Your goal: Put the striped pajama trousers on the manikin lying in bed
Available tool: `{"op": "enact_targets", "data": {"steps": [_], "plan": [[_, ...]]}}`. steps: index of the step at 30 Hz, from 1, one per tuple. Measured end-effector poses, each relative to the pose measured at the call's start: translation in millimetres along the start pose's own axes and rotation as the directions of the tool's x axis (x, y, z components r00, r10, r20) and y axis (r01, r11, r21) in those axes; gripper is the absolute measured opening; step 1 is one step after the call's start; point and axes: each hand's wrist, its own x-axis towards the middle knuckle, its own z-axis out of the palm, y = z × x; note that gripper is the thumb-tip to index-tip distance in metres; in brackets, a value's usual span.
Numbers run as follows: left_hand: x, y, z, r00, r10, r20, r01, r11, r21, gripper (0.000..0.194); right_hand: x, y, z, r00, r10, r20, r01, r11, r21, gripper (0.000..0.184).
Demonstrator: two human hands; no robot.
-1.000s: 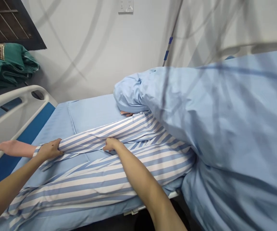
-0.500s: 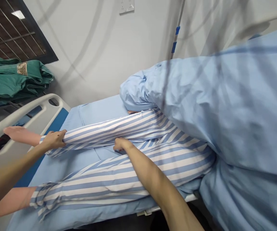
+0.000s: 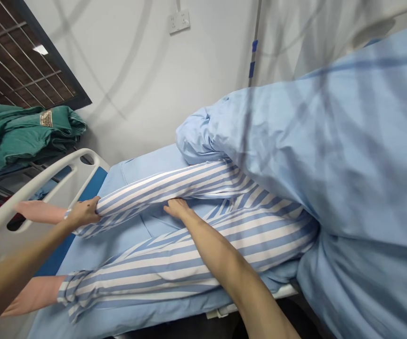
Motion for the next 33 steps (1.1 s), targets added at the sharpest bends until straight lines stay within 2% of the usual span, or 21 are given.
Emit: {"op": "enact_targets", "data": {"steps": [5,8,12,18,20,22,26,30,33], "plan": [[-4,30,23.0,0.989,-0.146,-0.029,0.139,0.975,-0.173,0.045,2,-5,-14,0.989,-0.017,-0.147,0.011,0.999,-0.045,0.039],[-2,50,36.1,0.983,-0.171,-0.069,0.139,0.935,-0.327,0.045,3,-5,-20,0.964,0.032,-0.265,-0.059,0.994,-0.096,0.038],[4,78,39.8,0.972,-0.215,-0.093,0.145,0.864,-0.482,0.048,3,-3,-26,0.887,0.029,-0.46,-0.09,0.99,-0.111,0.042],[12,143,19.9,0.958,-0.247,-0.148,0.091,0.748,-0.657,0.053,2,8,-32,0.722,0.049,-0.69,-0.076,0.997,-0.008,0.067],[13,159,14.6,0.953,-0.261,-0.154,0.082,0.711,-0.698,0.053,2,12,-33,0.691,0.073,-0.719,-0.081,0.996,0.023,0.073],[14,167,13.1,0.951,-0.271,-0.148,0.085,0.69,-0.718,0.053,2,14,-33,0.699,0.083,-0.71,-0.084,0.996,0.035,0.075],[12,165,17.6,0.953,-0.282,-0.112,0.121,0.692,-0.712,0.055,1,16,-31,0.737,0.091,-0.669,-0.088,0.995,0.038,0.073],[9,160,18.4,0.953,-0.288,-0.091,0.165,0.748,-0.643,0.064,-1,15,-29,0.76,0.098,-0.643,-0.097,0.995,0.037,0.072],[5,151,13.0,0.959,-0.267,-0.097,0.162,0.795,-0.584,0.069,-4,14,-29,0.805,0.099,-0.585,-0.104,0.994,0.025,0.071]]}}
